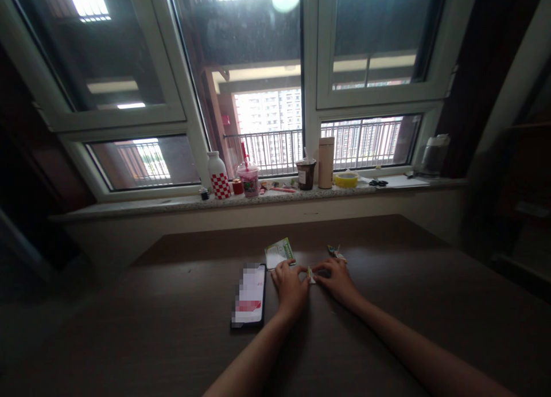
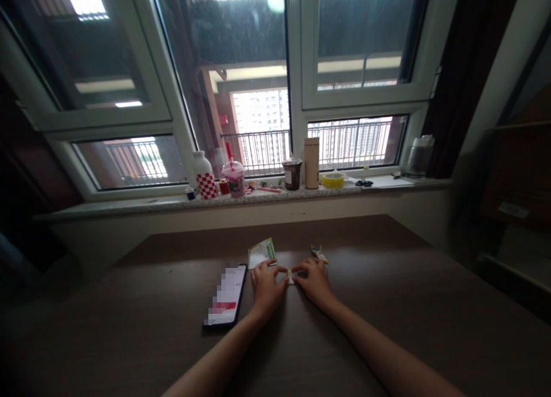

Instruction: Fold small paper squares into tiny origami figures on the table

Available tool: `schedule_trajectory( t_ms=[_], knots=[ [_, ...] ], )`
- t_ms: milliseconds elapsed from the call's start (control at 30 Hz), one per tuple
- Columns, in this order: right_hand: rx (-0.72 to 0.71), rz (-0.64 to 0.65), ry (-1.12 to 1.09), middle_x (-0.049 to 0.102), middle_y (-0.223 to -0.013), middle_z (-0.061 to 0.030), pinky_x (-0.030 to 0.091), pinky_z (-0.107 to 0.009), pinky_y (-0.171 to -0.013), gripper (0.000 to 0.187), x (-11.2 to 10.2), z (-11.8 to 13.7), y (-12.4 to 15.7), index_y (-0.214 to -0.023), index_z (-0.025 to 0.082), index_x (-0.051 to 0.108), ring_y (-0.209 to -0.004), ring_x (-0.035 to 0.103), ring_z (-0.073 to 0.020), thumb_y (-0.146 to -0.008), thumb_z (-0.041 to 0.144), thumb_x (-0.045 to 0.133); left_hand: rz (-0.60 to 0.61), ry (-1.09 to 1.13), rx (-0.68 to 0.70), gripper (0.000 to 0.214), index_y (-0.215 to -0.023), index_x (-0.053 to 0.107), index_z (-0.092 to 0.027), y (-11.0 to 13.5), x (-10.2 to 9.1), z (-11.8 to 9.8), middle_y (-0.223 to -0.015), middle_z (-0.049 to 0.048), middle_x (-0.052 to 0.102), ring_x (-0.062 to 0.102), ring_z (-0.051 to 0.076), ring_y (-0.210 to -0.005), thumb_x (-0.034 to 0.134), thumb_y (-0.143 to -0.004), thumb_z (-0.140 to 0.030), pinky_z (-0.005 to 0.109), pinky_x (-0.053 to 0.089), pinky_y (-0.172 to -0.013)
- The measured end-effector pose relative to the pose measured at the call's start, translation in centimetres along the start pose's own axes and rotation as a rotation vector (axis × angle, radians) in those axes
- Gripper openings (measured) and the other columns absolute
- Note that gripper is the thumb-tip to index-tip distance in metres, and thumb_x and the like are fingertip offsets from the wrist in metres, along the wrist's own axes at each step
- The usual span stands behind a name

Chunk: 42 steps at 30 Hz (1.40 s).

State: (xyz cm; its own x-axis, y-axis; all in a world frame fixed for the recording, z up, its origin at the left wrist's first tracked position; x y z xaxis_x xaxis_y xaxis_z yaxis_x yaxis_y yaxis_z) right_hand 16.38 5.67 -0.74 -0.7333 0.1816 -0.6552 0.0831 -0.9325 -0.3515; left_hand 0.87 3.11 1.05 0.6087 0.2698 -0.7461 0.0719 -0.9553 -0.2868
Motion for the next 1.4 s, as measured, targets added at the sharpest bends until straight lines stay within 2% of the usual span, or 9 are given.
schedule_trajectory(
  t_ms=[400,533,700,867,1067,1267,1400],
  knots=[
    [0.027,-0.029,-0.009,0.070,-0.100,-0.0069,0.037,-0.044,-0.099,0.019,0.0,0.0,0.0,-0.091,0.024,0.076,-0.110,0.049,-0.0297,-0.073,0.026,0.071,-0.027,0.006,0.021,0.008,-0.084,0.072,-0.026,-0.2,0.2,0.2,-0.124,0.0037,0.058,0.041,0.026,-0.125,0.067,-0.078,-0.025,0.045,0.020,-0.111],
    [-0.011,-0.018,0.017,0.069,-0.101,-0.0075,0.038,-0.043,-0.097,0.009,0.2,0.2,0.1,-0.081,0.025,0.076,-0.108,0.050,-0.0290,-0.076,0.025,0.069,-0.019,-0.005,0.028,0.007,-0.083,0.072,-0.026,-0.2,0.2,0.2,-0.123,0.0034,0.058,0.041,0.026,-0.124,0.066,-0.078,-0.024,0.044,0.021,-0.110],
    [-0.037,-0.005,0.020,0.069,-0.098,-0.0065,0.037,-0.042,-0.097,0.005,0.0,0.6,0.2,-0.075,0.023,0.074,-0.107,0.050,-0.0278,-0.075,0.023,0.069,-0.008,-0.016,0.043,0.009,-0.084,0.073,-0.027,0.0,-0.1,0.3,-0.124,0.0031,0.058,0.040,0.026,-0.124,0.067,-0.078,-0.024,0.042,0.023,-0.110],
    [-0.127,0.003,0.000,0.069,-0.095,-0.0047,0.037,-0.039,-0.095,0.007,-0.2,1.3,0.3,-0.072,0.022,0.070,-0.103,0.052,-0.0248,-0.076,0.018,0.065,0.066,-0.020,0.042,0.011,-0.085,0.075,-0.030,-0.2,-0.6,0.3,-0.126,0.0020,0.059,0.041,0.026,-0.124,0.071,-0.076,-0.025,0.042,0.025,-0.110],
    [-0.190,0.028,-0.002,0.073,-0.092,-0.0042,0.036,-0.041,-0.099,0.011,-0.3,1.7,0.7,-0.072,0.022,0.069,-0.111,0.053,-0.0259,-0.072,0.013,0.063,0.074,-0.042,0.123,0.009,-0.080,0.076,-0.030,-0.3,-1.1,0.0,-0.126,0.0010,0.060,0.041,0.026,-0.124,0.072,-0.075,-0.024,0.043,0.026,-0.108],
    [-0.234,0.040,0.095,0.075,-0.092,-0.0023,0.025,-0.051,-0.110,0.014,-0.8,2.2,1.2,-0.075,0.024,0.071,-0.119,0.053,-0.0284,-0.073,0.014,0.062,0.095,-0.106,0.201,0.010,-0.080,0.075,-0.030,-0.2,-1.4,-0.2,-0.128,0.0010,0.059,0.037,0.028,-0.128,0.068,-0.079,-0.023,0.051,0.017,-0.113],
    [-0.272,0.062,0.164,0.076,-0.094,-0.0008,0.017,-0.056,-0.113,0.014,-0.8,2.6,1.4,-0.078,0.025,0.070,-0.123,0.052,-0.0282,-0.076,0.015,0.060,0.099,-0.125,0.237,0.012,-0.081,0.074,-0.030,-0.3,-1.3,-0.1,-0.129,0.0013,0.058,0.037,0.028,-0.128,0.065,-0.081,-0.022,0.054,0.016,-0.114]
  ],
)
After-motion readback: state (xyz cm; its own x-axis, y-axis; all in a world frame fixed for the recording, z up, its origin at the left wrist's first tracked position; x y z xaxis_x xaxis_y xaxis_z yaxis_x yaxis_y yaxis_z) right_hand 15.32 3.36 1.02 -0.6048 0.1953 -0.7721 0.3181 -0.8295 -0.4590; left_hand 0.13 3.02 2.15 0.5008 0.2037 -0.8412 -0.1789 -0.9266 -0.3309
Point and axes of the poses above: each hand's wrist, its own y-axis away from the middle knuckle, its own x-axis out of the palm, z = x × y, the point moved 4 cm from there along -y, towards the middle knuckle
